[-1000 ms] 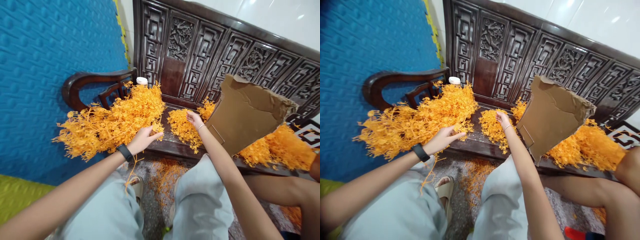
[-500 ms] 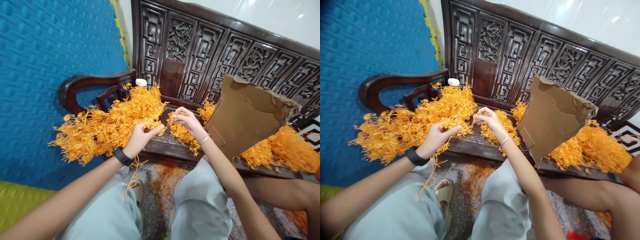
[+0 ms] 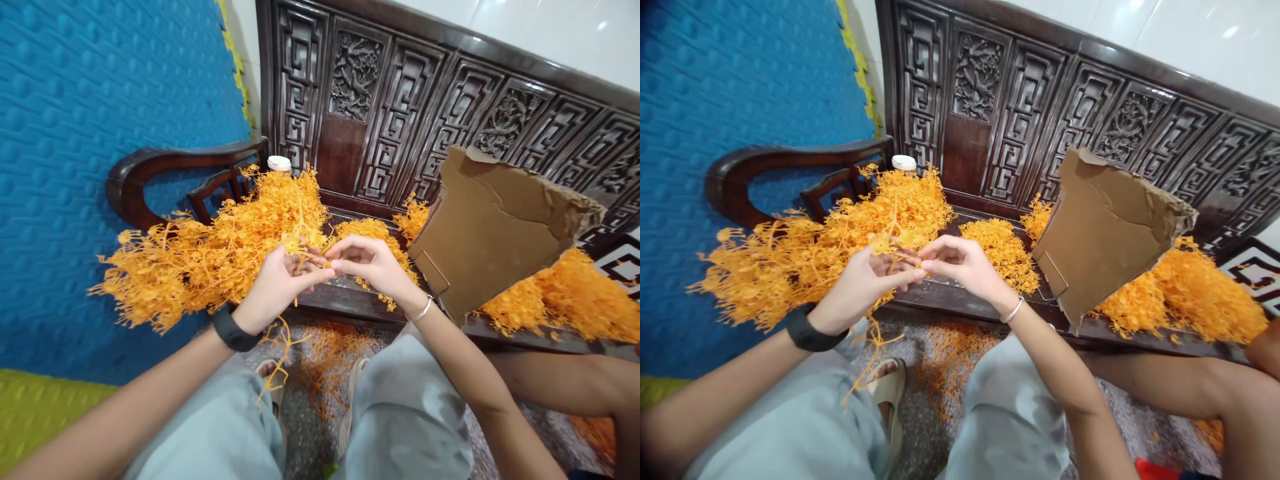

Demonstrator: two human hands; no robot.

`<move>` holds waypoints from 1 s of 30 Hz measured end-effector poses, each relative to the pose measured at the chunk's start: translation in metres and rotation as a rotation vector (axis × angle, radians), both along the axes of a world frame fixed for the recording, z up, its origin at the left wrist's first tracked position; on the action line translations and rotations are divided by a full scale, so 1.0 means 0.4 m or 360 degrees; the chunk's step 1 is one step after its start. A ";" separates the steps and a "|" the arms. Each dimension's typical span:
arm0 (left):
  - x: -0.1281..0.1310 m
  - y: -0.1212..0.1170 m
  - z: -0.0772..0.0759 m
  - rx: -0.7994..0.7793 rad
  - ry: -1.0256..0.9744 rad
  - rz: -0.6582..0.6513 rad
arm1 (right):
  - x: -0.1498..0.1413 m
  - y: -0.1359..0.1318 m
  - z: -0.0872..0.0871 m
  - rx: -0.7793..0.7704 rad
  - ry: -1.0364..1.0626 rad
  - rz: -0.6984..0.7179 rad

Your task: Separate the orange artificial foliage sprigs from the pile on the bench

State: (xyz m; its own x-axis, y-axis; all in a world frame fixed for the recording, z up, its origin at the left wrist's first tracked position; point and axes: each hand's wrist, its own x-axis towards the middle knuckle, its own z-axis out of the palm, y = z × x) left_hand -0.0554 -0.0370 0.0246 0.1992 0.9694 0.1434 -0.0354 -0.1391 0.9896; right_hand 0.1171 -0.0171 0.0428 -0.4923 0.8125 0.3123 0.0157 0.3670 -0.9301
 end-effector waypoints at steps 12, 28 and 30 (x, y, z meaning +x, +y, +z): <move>0.004 0.008 -0.008 0.0039 0.0020 0.0092 | 0.029 -0.029 0.003 0.0430 -0.0317 -0.0218; 0.029 0.006 -0.004 0.0008 -0.0058 0.0046 | 0.045 -0.026 0.002 0.0748 -0.0515 -0.0274; 0.031 0.003 -0.005 0.0040 -0.0043 0.0026 | 0.040 -0.031 0.001 0.0815 -0.0569 -0.0330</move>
